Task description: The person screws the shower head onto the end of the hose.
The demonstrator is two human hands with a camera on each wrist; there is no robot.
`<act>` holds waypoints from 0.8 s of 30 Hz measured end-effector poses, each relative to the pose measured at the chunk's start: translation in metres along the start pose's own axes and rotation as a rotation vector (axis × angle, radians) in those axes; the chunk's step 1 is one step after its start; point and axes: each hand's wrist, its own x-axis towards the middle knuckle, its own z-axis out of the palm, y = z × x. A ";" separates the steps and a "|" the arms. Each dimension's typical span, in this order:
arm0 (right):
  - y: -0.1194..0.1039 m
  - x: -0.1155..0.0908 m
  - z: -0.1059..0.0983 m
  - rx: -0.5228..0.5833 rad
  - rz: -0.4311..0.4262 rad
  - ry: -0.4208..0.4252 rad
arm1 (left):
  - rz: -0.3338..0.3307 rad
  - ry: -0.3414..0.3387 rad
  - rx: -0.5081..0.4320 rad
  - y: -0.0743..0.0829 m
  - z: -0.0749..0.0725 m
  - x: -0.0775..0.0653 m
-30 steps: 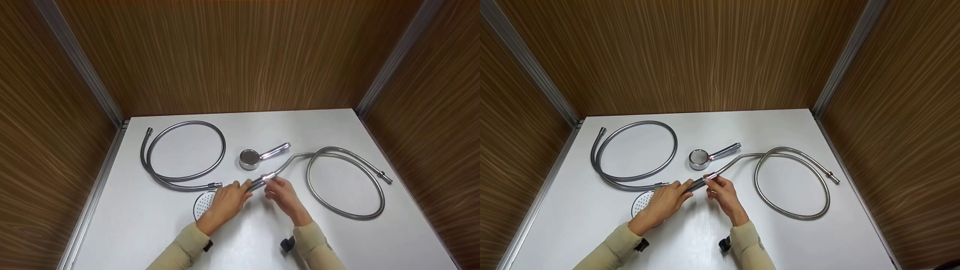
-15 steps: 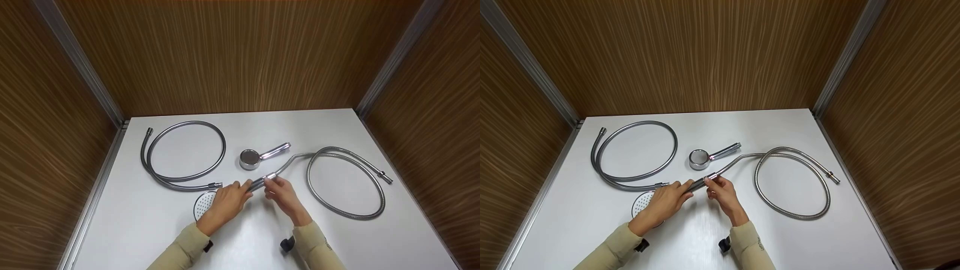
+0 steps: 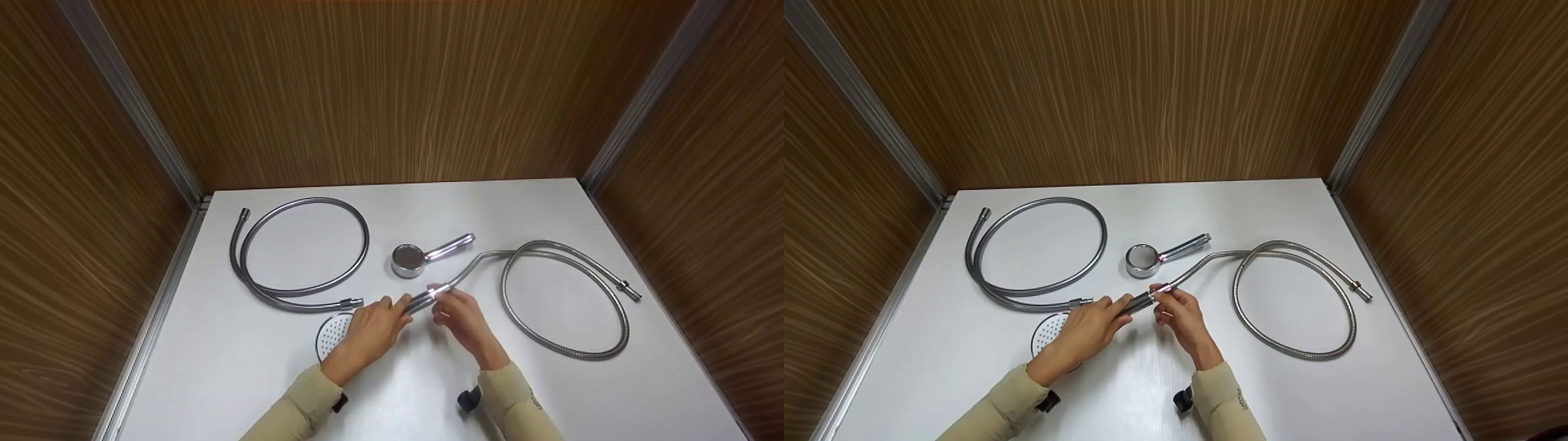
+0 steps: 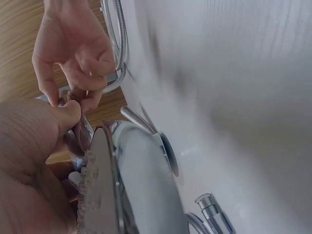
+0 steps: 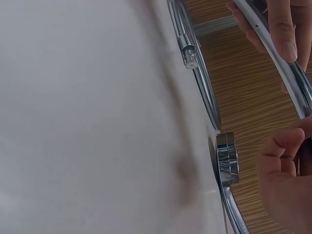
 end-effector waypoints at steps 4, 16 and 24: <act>0.000 -0.001 0.000 0.000 -0.011 0.000 | 0.010 0.019 0.010 0.000 0.001 0.000; 0.001 -0.001 -0.001 -0.101 -0.018 0.031 | 0.032 0.042 0.012 -0.001 0.000 -0.002; 0.002 0.000 0.002 -0.094 -0.028 0.048 | 0.013 0.022 -0.002 -0.002 -0.001 -0.001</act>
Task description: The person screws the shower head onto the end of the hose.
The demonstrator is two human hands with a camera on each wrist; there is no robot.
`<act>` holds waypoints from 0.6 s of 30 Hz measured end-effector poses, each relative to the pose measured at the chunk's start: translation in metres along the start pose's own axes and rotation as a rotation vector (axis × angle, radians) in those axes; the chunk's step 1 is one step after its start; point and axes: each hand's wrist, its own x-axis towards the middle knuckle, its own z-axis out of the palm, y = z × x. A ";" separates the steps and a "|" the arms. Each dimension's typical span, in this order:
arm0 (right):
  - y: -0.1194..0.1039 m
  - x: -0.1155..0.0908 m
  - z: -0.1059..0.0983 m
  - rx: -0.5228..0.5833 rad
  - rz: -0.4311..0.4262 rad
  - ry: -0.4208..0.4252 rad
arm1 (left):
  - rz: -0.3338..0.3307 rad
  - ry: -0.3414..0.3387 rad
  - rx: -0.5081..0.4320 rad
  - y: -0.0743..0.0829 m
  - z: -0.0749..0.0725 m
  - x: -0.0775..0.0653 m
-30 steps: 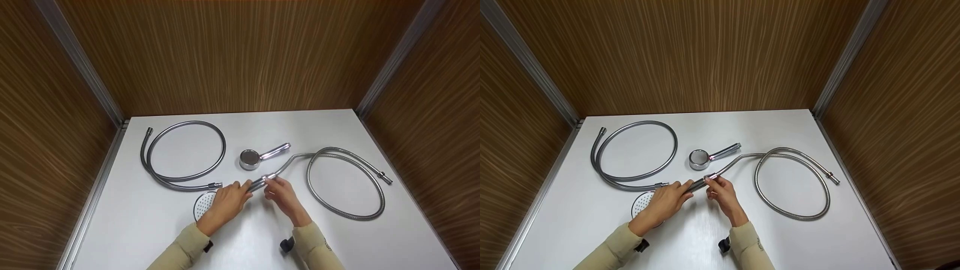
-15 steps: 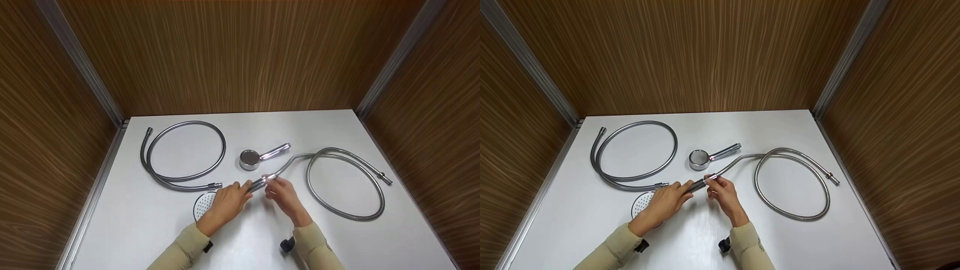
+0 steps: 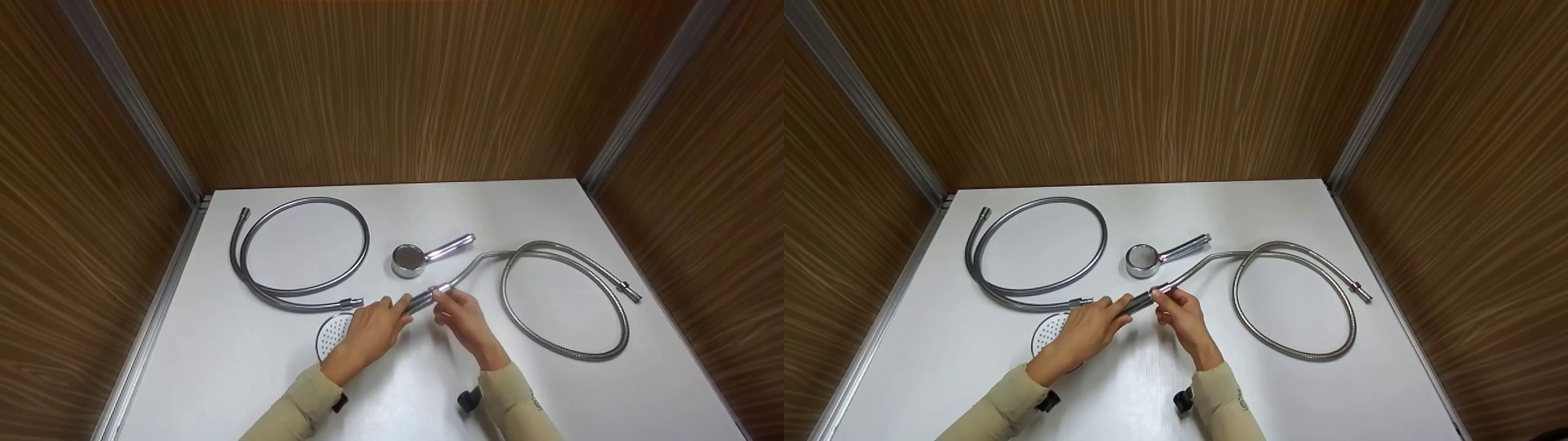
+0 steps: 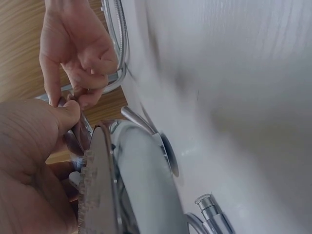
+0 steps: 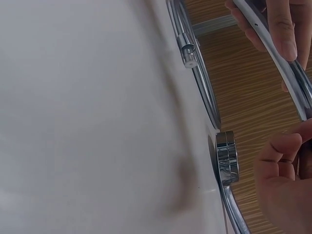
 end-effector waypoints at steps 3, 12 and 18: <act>-0.001 0.000 0.000 0.010 0.003 -0.017 | -0.004 -0.006 -0.002 0.000 0.000 0.001; -0.003 0.000 0.000 0.113 0.012 -0.046 | -0.003 -0.002 0.000 0.000 0.000 0.001; -0.005 -0.002 0.000 0.112 -0.011 -0.060 | -0.002 -0.002 0.011 0.001 0.000 0.001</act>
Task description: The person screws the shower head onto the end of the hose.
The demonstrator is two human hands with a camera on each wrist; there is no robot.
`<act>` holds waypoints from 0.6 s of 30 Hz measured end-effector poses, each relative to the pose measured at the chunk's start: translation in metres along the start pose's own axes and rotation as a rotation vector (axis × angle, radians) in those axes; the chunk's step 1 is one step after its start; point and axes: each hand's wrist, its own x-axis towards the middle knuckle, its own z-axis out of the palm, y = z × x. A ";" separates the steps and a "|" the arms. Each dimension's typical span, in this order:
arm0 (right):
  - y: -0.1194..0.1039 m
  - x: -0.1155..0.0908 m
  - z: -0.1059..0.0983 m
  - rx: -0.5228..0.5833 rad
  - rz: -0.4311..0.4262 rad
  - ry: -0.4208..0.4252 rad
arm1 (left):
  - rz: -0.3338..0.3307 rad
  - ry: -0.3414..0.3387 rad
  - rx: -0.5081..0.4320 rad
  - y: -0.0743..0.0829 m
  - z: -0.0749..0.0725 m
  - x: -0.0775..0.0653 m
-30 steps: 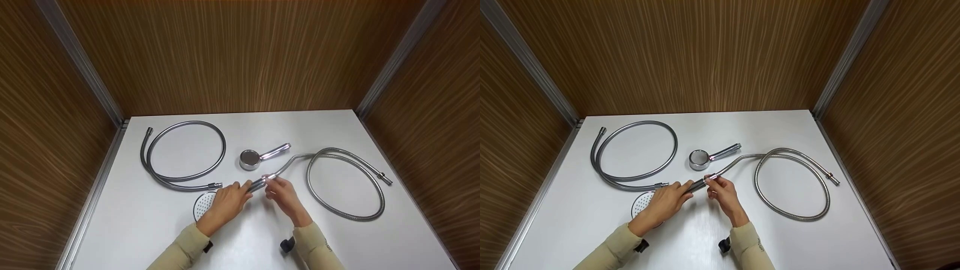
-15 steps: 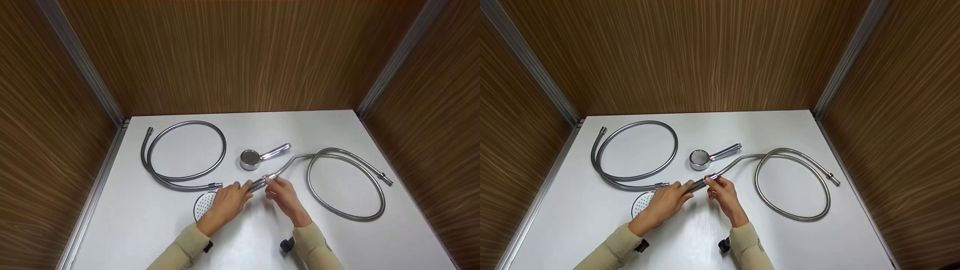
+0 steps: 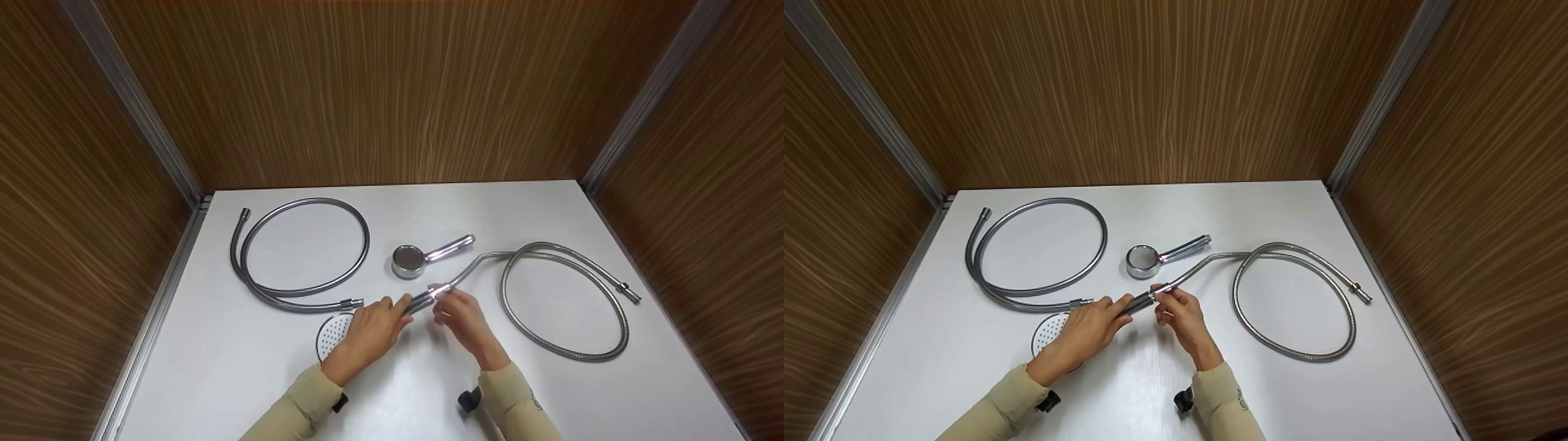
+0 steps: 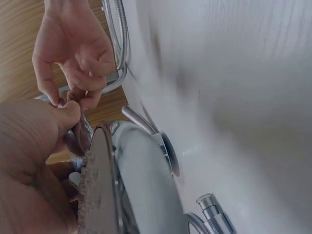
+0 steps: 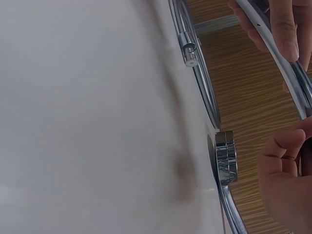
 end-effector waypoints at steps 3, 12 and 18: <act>0.000 0.000 0.000 -0.030 -0.007 0.005 | -0.003 -0.001 -0.006 -0.001 0.000 0.000; 0.001 0.002 -0.001 -0.107 0.009 0.054 | -0.009 -0.008 0.003 -0.001 -0.001 0.001; 0.002 0.002 0.000 -0.113 -0.001 0.058 | 0.004 -0.006 -0.010 0.000 -0.002 0.001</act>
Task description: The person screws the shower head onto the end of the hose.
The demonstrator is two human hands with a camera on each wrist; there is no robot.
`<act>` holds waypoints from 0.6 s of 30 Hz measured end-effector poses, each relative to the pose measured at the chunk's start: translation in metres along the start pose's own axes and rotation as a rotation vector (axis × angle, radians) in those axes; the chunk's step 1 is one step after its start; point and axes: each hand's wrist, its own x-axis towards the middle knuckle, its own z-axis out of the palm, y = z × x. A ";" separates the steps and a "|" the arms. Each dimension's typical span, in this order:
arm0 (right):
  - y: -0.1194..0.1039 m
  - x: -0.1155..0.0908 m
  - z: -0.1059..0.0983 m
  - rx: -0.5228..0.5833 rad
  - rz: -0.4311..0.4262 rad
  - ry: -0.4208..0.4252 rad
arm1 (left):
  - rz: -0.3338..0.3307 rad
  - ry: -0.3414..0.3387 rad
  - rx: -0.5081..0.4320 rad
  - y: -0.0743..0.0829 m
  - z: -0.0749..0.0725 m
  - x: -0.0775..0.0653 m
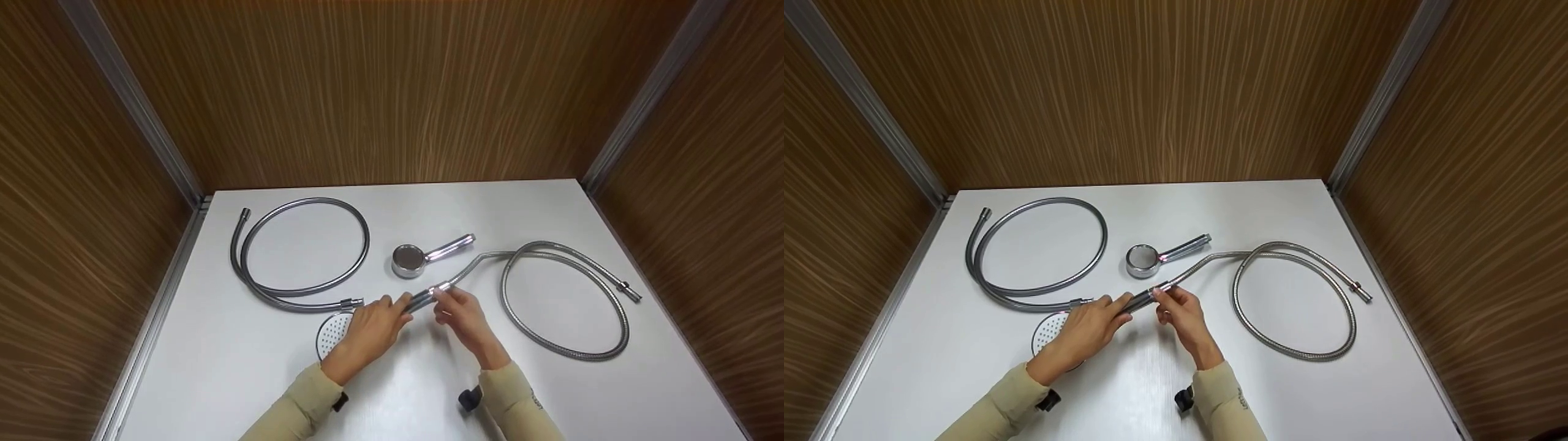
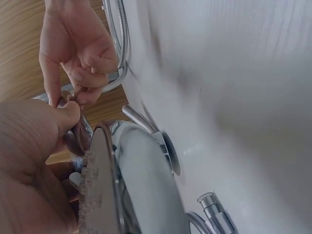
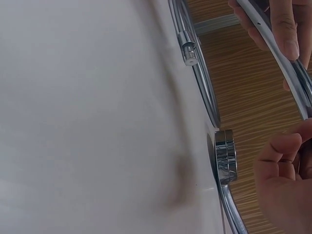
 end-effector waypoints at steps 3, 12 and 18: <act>0.001 0.000 -0.001 -0.022 -0.009 -0.008 | 0.002 0.005 0.009 0.000 0.001 -0.001; 0.002 0.000 -0.001 -0.030 -0.009 -0.007 | -0.022 -0.020 -0.023 0.001 -0.001 0.000; 0.001 -0.001 0.001 0.064 0.017 -0.015 | -0.026 -0.037 -0.013 0.001 -0.001 0.000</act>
